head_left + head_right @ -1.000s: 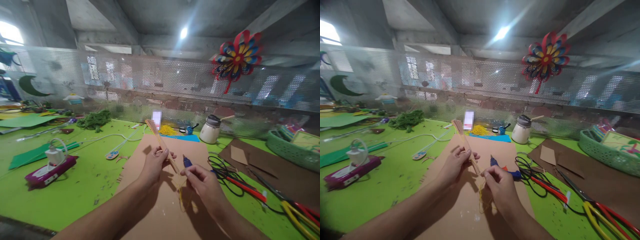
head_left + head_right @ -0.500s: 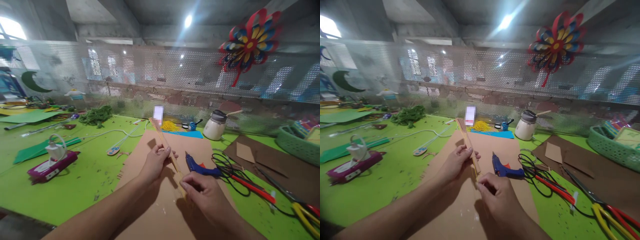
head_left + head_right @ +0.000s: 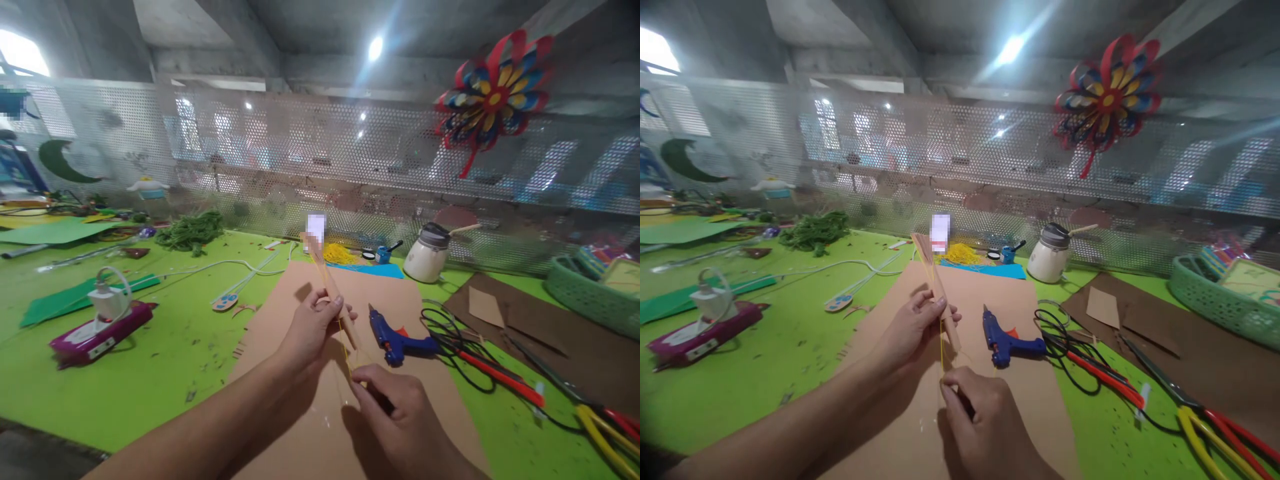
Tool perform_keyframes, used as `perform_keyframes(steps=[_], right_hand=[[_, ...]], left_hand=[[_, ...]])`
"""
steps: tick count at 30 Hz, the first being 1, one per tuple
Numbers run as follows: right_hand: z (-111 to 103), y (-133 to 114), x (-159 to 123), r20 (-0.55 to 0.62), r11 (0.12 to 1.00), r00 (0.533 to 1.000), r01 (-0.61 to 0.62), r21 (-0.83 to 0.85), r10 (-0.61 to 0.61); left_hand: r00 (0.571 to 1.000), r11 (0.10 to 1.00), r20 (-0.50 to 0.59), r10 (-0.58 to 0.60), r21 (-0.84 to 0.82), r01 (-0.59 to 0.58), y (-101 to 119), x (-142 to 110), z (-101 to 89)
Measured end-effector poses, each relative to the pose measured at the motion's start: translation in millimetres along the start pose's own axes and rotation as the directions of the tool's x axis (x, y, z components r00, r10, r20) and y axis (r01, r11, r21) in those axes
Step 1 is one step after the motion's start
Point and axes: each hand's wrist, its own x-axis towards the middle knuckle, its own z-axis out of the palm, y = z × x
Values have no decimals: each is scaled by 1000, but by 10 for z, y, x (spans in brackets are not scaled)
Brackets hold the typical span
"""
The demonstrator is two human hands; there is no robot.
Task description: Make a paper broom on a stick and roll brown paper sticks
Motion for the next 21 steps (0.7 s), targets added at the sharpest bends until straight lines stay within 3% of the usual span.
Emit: perform_keyframes(steps=[5,8,15,18,21], right_hand=[[-189,105,13,-230,999,973,-33,3,33],[-308,230,18,-268,997,961,-73,-10,68],[-370,306,45,-130,995,988,-95,-42,89],[-288,232,61,-30,990,990,-133,48,135],[-142,154,80,93,949,966,-254,187,241]], left_hand=[[999,999,2,-51,3,51,21,-23,11],[997,997,5,-75,-6,75,43,-63,37],[996,996,-9,-93,-15,93,39,-53,20],[997,997,-15,-78,-27,77,8,-27,0],[998,997,-3,-60,-39,60,-37,-35,6]])
